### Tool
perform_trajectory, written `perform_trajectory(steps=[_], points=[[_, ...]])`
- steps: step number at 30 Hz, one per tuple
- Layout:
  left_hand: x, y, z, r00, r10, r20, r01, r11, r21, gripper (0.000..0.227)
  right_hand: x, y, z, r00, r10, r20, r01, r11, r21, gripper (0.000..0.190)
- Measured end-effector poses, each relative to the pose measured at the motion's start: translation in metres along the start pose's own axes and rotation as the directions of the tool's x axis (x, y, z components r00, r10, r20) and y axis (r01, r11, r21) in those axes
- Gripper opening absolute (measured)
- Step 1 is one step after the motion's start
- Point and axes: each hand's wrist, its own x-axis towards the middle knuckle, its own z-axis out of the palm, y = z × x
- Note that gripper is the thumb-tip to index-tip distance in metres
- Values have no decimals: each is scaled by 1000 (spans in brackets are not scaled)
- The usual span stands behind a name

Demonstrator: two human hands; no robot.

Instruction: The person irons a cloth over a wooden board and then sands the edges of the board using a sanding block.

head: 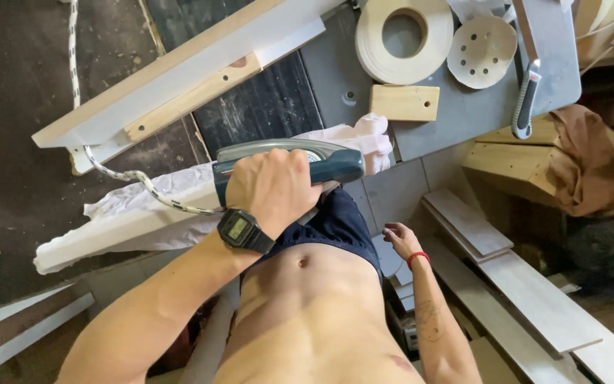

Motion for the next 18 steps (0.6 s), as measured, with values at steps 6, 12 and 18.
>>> perform_trajectory(steps=[6,12,18], points=[[30,37,-4,999,49,2,-48,998,-37,29,-2,0,-21,1000,8,-11,-7,1000,4,49],[61,64,7,996,85,-13,-86,995,-55,22,6,7,-43,999,-14,-35,12,997,-70,52],[64,73,3,995,96,-13,-97,987,-126,20,-1,-12,-56,999,19,-48,-27,986,-166,52]])
